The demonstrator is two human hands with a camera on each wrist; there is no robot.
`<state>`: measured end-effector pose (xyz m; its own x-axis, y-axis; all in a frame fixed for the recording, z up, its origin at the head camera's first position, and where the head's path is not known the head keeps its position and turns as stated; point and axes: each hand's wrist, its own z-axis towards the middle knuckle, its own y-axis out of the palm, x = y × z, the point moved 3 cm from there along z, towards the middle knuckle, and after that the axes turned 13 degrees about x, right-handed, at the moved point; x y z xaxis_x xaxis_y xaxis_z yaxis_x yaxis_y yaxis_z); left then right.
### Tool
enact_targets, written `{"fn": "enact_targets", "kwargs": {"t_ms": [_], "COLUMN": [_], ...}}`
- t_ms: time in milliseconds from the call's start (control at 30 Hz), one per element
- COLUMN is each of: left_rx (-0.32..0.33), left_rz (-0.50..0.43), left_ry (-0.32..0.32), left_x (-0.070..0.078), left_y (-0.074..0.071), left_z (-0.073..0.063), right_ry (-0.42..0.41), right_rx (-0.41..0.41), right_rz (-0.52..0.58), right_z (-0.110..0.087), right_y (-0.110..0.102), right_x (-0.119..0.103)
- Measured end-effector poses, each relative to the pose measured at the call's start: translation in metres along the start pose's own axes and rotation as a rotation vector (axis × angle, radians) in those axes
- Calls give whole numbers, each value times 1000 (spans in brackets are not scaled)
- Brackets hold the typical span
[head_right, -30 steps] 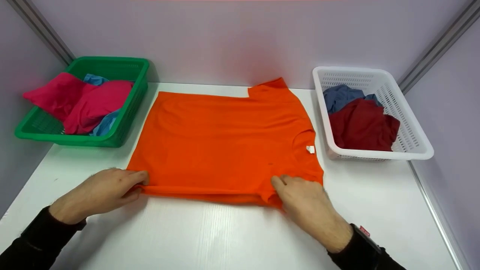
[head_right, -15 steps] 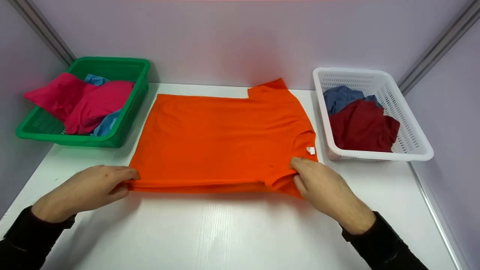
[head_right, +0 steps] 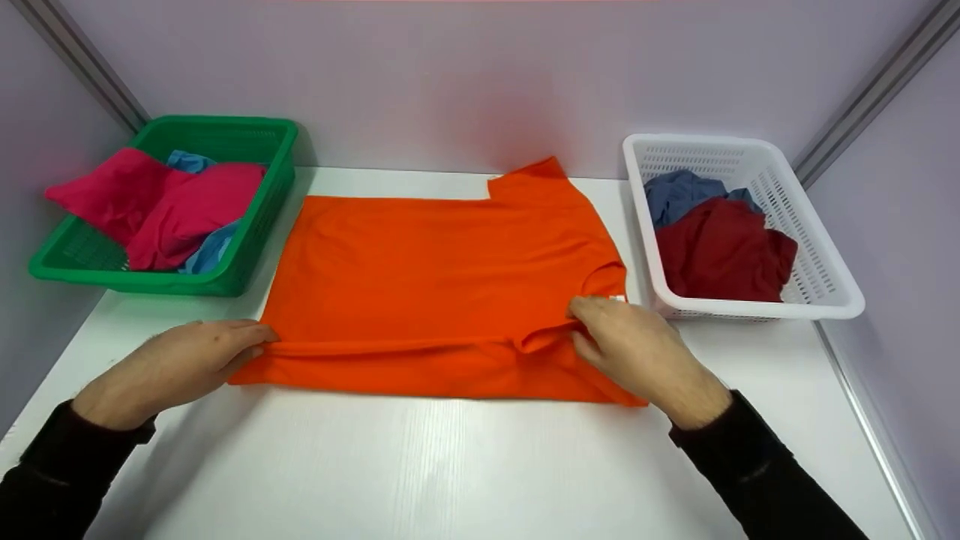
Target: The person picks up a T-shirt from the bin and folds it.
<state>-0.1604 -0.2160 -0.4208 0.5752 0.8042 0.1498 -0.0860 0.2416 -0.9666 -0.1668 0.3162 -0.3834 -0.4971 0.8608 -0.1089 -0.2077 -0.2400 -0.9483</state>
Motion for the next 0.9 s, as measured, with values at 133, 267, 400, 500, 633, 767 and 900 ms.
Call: {"fn": "enact_targets", "kwargs": {"t_ms": [133,267,400,500,633,767,900], "left_rx": [29,59,85,99,119,139,131], "left_rz": [28,45,75,121,173,184,100], "left_ry": [-36,-51,-56,-54,-35,-1,40], "left_x": [-7,-13,-16,-16,-13,-7,1], "left_y": [4,9,13,16,16,17,22], "left_z": [6,10,11,11,11,13,19], "right_ry": [-9,-17,3,8,-12,-11,10], "right_rx": [25,56,110,156,192,109,-77], "right_rz": [-66,-121,-166,-178,-160,-64,52], "right_z": [11,20,28,32,33,28,22], "right_y": [12,27,40,46,47,49,55], "right_x": [6,11,16,17,13,3,-7]}}
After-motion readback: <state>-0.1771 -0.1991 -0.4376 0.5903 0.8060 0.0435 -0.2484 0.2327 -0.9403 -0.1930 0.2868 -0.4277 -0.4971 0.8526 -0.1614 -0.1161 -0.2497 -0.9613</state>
